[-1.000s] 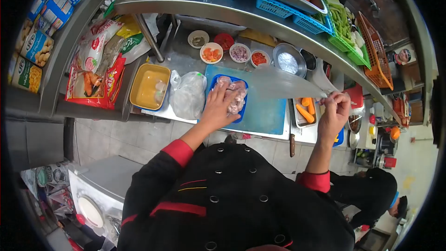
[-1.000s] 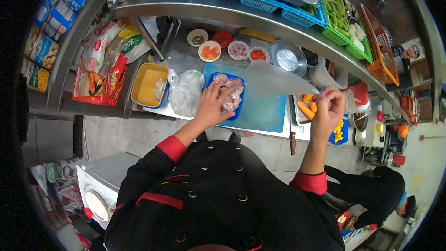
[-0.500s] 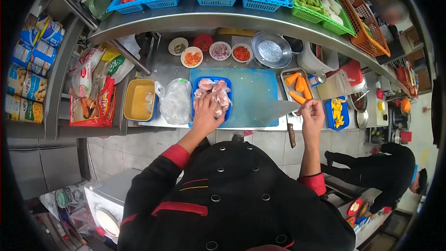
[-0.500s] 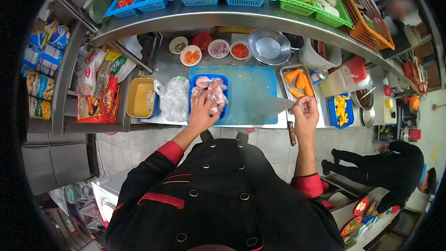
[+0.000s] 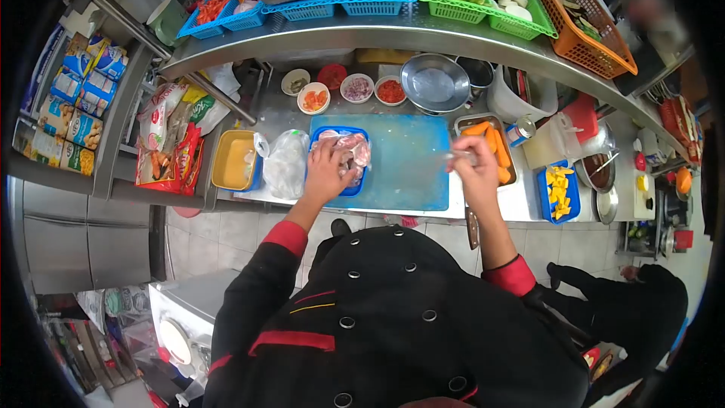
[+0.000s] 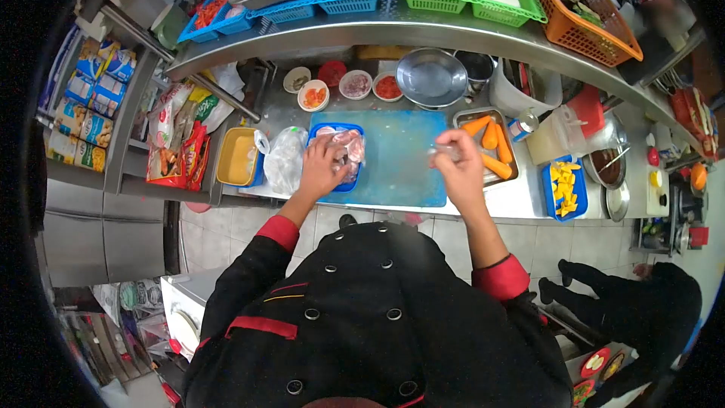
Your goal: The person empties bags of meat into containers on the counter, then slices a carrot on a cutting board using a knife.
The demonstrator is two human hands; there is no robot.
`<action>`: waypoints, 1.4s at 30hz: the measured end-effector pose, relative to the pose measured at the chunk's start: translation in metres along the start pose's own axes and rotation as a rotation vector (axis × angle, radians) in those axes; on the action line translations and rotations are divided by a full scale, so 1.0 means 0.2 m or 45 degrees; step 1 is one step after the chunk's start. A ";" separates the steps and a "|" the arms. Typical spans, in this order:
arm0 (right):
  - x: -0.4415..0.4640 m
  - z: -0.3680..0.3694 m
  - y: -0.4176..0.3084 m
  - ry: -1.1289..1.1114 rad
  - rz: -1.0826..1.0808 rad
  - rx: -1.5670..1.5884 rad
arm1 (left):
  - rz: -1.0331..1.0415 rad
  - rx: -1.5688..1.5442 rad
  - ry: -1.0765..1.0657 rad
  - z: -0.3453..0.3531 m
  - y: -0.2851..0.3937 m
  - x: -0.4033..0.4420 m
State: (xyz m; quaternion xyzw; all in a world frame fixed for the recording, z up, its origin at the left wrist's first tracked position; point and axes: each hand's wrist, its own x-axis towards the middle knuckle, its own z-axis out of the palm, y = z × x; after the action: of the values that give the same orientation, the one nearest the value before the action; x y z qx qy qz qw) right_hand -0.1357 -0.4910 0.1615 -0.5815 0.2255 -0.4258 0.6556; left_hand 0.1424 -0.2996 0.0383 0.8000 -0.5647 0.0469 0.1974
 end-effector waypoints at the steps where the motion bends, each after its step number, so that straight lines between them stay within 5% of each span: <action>1: 0.01 0.00 0.02 -0.101 0.089 -0.079 | -0.033 -0.055 0.029 -0.02 0.02 0.00; 6: -0.06 0.07 0.03 -0.310 0.219 -0.214 | 0.045 -0.219 0.146 -0.30 0.46 0.09; 12: -0.09 0.02 -0.06 -0.446 0.136 -0.020 | 0.027 -0.793 -0.488 0.05 0.54 0.23; 14: -0.08 -0.11 -0.01 -0.335 0.260 0.010 | -0.325 -1.445 -0.987 0.08 0.49 0.26; 15: -0.07 -0.19 0.08 -0.360 0.238 -0.142 | -0.331 -1.439 -0.982 0.02 0.52 0.27; 17: -0.10 -0.19 0.09 -0.397 0.371 -0.166 | -0.513 -2.601 -0.667 -0.14 0.64 0.25; 20: -0.16 -0.16 0.23 -0.472 0.503 -0.184 | -0.835 -2.837 -0.552 -0.10 0.72 0.22; 22: -0.19 -0.09 0.32 -0.513 0.510 -0.023 | -0.774 -2.686 -0.633 -0.05 0.70 0.22; 25: -0.18 -0.09 0.40 -0.429 0.540 -0.161 | -0.635 -1.676 -0.465 -0.11 0.60 0.22; 28: -0.15 -0.12 0.51 -0.295 0.477 -0.234 | -0.699 -1.455 -0.180 -0.27 0.40 0.14; 30: -0.08 -0.14 0.59 -0.059 -0.198 -0.703 | -0.843 -1.557 -0.118 -0.33 0.16 0.05; 31: -0.05 -0.15 0.64 -0.058 0.134 -0.652 | -0.915 -1.450 -0.068 -0.38 0.05 0.00; 35: -0.04 -0.24 0.83 -0.341 0.538 -1.063 | -1.178 -1.137 0.021 -0.52 -0.39 -0.21; 42: -0.18 -0.26 0.90 -0.133 0.245 -0.989 | -1.356 -0.836 0.214 -0.53 -1.06 -0.44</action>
State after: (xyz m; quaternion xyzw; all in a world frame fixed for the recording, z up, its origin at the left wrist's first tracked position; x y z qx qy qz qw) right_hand -0.1424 -0.4968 -0.0299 -0.7830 0.3893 -0.2153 0.4347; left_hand 0.3213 -0.1221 0.0541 0.8626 -0.0566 -0.1708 0.4728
